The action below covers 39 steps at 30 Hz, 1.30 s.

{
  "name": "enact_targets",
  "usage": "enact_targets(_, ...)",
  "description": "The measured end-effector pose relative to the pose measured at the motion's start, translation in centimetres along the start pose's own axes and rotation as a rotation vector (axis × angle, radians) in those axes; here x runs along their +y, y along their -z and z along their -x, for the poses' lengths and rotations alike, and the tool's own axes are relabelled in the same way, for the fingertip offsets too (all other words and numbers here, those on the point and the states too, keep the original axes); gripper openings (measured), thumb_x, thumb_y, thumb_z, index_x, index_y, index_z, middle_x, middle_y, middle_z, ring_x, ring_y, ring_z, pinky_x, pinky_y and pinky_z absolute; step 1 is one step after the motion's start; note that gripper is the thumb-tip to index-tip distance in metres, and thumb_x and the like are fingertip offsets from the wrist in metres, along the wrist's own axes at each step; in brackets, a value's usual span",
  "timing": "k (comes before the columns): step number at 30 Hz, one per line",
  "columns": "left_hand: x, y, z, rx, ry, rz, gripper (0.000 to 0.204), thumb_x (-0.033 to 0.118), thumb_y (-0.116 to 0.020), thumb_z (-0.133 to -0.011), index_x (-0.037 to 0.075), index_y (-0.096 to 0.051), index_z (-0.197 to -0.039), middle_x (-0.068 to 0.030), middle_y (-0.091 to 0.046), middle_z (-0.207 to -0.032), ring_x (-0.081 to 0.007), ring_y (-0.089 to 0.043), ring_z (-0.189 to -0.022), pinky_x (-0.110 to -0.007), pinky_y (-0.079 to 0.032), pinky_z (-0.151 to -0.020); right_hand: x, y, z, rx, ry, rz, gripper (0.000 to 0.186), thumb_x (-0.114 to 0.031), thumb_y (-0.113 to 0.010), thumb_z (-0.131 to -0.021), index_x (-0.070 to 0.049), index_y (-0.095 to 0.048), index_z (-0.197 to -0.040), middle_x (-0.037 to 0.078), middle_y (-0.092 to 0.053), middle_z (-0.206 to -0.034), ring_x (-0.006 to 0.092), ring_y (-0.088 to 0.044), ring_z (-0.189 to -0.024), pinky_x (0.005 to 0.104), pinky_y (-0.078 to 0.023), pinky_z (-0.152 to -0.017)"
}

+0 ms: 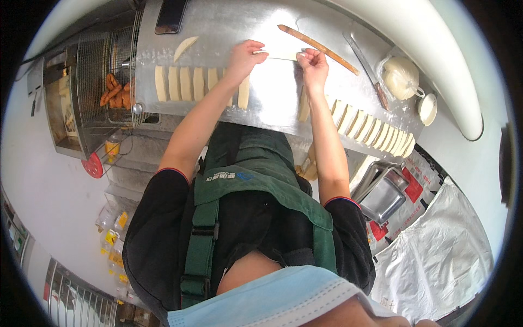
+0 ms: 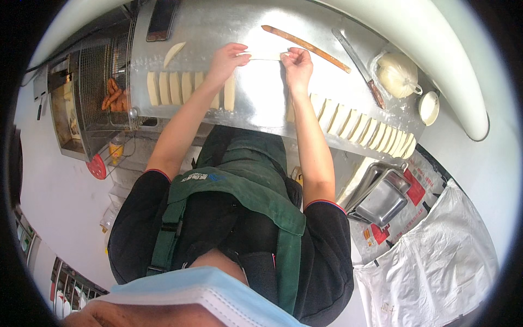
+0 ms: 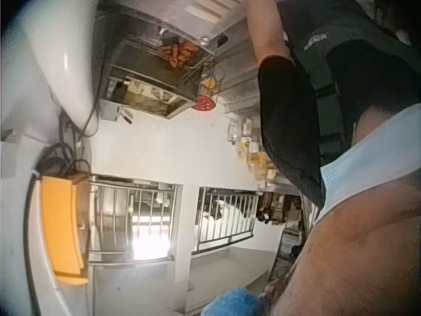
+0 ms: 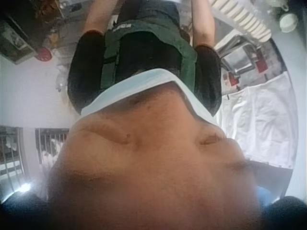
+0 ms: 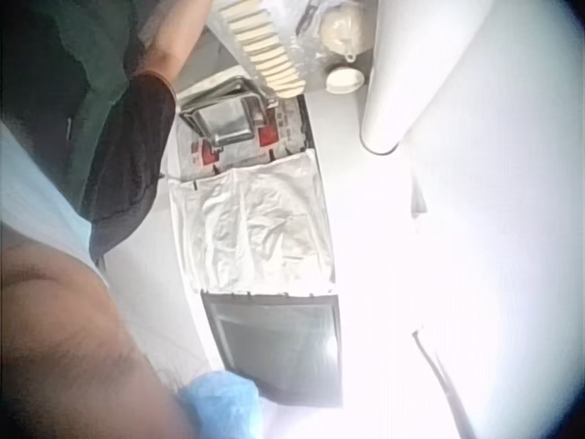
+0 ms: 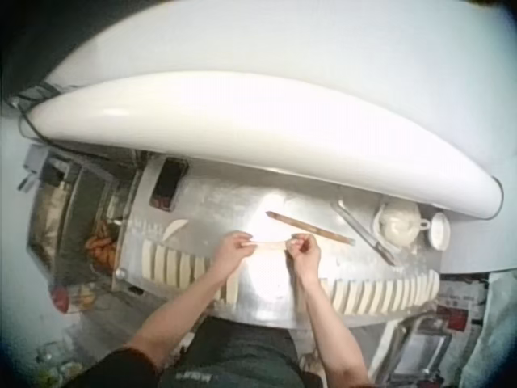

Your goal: The person cuts a strip of dough into smaller pieces with a knife, stretches them by hand, and places them into a deep fryer to cook.

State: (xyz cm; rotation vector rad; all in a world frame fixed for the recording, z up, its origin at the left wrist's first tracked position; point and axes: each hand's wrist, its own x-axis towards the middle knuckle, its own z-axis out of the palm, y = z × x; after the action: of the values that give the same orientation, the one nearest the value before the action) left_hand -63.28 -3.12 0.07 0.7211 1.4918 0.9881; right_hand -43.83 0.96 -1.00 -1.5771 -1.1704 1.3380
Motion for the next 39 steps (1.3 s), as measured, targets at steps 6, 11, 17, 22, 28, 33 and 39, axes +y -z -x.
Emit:
enact_targets(6, 0.1, 0.6, 0.5, 0.084, 0.005, -0.074, 0.033, 0.012, -0.071, -0.075, -0.001, -0.062, -0.104, -0.0100, -0.067, -0.087, -0.0140, -0.061, -0.075, -0.026, -0.049, -0.067, 0.1, 0.2, -0.3, -0.001, 0.031, 0.089, 0.022, -0.004, -0.068, -0.079, 0.000, -0.057, -0.098, 0.004, -0.059, -0.085, 0.0118, -0.056, -0.079, 0.0256, -0.047, -0.078)
enact_targets(11, 0.6, 0.8, 0.9, 0.161, -0.028, -0.261, 0.033, 0.018, -0.073, -0.074, 0.001, -0.064, -0.101, -0.0094, -0.066, -0.087, -0.0164, -0.061, -0.076, -0.028, -0.050, -0.070, -0.2, 0.5, -0.1, 0.029, 0.040, 0.210, 0.021, -0.008, -0.069, -0.079, -0.002, -0.059, -0.096, 0.005, -0.060, -0.086, 0.0129, -0.057, -0.078, 0.0275, -0.048, -0.076)
enact_targets(17, -0.3, 1.2, 0.9, 0.246, -0.085, -0.348, 0.033, 0.020, -0.075, -0.073, 0.001, -0.065, -0.098, -0.0105, -0.066, -0.088, -0.0184, -0.063, -0.079, -0.029, -0.050, -0.072, -1.2, 5.4, -2.4, 0.064, 0.308, 0.706, 0.025, -0.012, -0.068, -0.077, -0.003, -0.059, -0.099, 0.011, -0.062, -0.092, 0.0223, -0.062, -0.082, 0.0338, -0.050, -0.076)
enact_targets(22, 0.0, 1.1, 1.3, 0.303, -0.125, -0.330, 0.031, 0.020, -0.075, -0.074, 0.001, -0.065, -0.097, -0.0110, -0.067, -0.085, -0.0191, -0.064, -0.079, -0.029, -0.051, -0.073, -1.7, 10.6, -4.9, -0.174, 0.615, 1.462, 0.017, -0.013, -0.061, -0.079, -0.003, -0.057, -0.093, 0.014, -0.058, -0.094, 0.0298, -0.062, -0.086, 0.0402, -0.052, -0.071)
enact_targets(28, 0.0, 1.7, 1.6, 0.375, -0.268, -0.214, 0.028, 0.018, -0.073, -0.076, 0.001, -0.065, -0.096, -0.0105, -0.066, -0.082, -0.0190, -0.063, -0.086, -0.031, -0.049, -0.078, -4.5, 10.0, -5.0, -0.242, 0.808, 1.253, 0.009, -0.013, -0.057, -0.079, -0.007, -0.061, -0.086, 0.011, -0.057, -0.082, 0.0249, -0.062, -0.079, 0.0367, -0.051, -0.065)
enact_targets(33, 1.7, 4.3, 2.1, 0.265, -0.923, -0.744, 0.021, 0.017, -0.071, -0.074, 0.006, -0.068, -0.092, -0.0062, -0.065, -0.083, -0.0210, -0.058, -0.087, -0.033, -0.046, -0.079, -8.7, 6.1, -2.0, -0.533, 0.859, 1.264, 0.016, -0.011, -0.055, -0.080, -0.009, -0.067, -0.091, 0.009, -0.057, -0.083, 0.0237, -0.063, -0.080, 0.0348, -0.052, -0.066)
enact_targets(39, 1.4, 5.8, 1.4, 0.088, -0.868, -0.935, 0.013, 0.018, -0.066, -0.078, 0.006, -0.068, -0.081, -0.0034, -0.063, -0.079, -0.0227, -0.056, -0.079, -0.036, -0.044, -0.072, -9.2, 5.0, -1.9, -0.572, 0.885, 1.283, 0.017, -0.010, -0.053, -0.081, -0.007, -0.067, -0.090, 0.010, -0.057, -0.083, 0.0233, -0.064, -0.078, 0.0344, -0.053, -0.066)
